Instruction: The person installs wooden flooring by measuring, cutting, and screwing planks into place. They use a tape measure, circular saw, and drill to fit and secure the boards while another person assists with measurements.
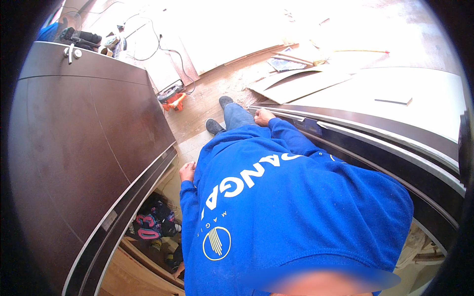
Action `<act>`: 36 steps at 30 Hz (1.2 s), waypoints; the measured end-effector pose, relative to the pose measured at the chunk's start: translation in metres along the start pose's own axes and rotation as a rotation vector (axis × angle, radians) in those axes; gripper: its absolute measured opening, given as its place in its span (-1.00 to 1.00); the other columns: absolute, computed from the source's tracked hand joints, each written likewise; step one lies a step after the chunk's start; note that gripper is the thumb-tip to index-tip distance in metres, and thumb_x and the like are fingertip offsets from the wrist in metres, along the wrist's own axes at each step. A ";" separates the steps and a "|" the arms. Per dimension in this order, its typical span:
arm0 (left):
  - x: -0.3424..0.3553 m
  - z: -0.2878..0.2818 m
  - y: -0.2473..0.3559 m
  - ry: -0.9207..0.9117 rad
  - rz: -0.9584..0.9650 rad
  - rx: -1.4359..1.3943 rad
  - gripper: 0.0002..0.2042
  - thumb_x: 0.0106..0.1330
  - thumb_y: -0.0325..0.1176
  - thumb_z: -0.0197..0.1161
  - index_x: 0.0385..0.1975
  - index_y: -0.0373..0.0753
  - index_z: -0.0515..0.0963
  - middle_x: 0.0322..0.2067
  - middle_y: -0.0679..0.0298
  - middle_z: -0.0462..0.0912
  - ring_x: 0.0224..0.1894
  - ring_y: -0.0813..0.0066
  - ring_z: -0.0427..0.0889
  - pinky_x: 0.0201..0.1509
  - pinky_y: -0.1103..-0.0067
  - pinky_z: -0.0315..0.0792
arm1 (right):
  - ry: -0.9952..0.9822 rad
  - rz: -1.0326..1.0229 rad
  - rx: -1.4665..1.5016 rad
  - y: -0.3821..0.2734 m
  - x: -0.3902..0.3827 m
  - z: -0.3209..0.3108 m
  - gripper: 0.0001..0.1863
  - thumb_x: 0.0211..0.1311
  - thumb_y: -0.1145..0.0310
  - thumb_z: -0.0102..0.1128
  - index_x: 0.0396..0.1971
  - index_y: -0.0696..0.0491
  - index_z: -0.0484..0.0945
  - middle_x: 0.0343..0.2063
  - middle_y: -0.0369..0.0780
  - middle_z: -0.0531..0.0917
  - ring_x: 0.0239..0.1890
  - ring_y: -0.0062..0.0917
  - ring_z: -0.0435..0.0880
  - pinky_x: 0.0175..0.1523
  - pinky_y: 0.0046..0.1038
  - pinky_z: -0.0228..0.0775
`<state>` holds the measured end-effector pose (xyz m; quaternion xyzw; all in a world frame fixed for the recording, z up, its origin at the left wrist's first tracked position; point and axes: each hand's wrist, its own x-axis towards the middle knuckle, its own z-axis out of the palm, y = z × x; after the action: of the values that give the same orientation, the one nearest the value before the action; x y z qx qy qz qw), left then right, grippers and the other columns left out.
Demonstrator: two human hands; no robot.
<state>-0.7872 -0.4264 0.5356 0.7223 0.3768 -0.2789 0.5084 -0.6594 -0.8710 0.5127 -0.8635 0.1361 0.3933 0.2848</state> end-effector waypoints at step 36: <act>0.007 0.001 -0.013 -0.026 0.031 0.036 -0.75 0.28 -0.29 0.33 -0.22 -0.36 0.71 -0.34 0.27 0.74 -0.34 0.57 0.64 -0.20 0.61 0.51 | -0.019 -0.015 -0.001 0.001 -0.001 0.002 -0.72 0.11 0.29 0.17 -0.29 0.16 0.69 -0.29 0.06 0.72 -0.18 -0.16 0.73 -0.03 -0.23 0.53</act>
<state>-0.7943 -0.4233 0.5228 0.7335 0.3536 -0.2872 0.5044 -0.6616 -0.8710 0.5122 -0.8609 0.1266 0.3995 0.2885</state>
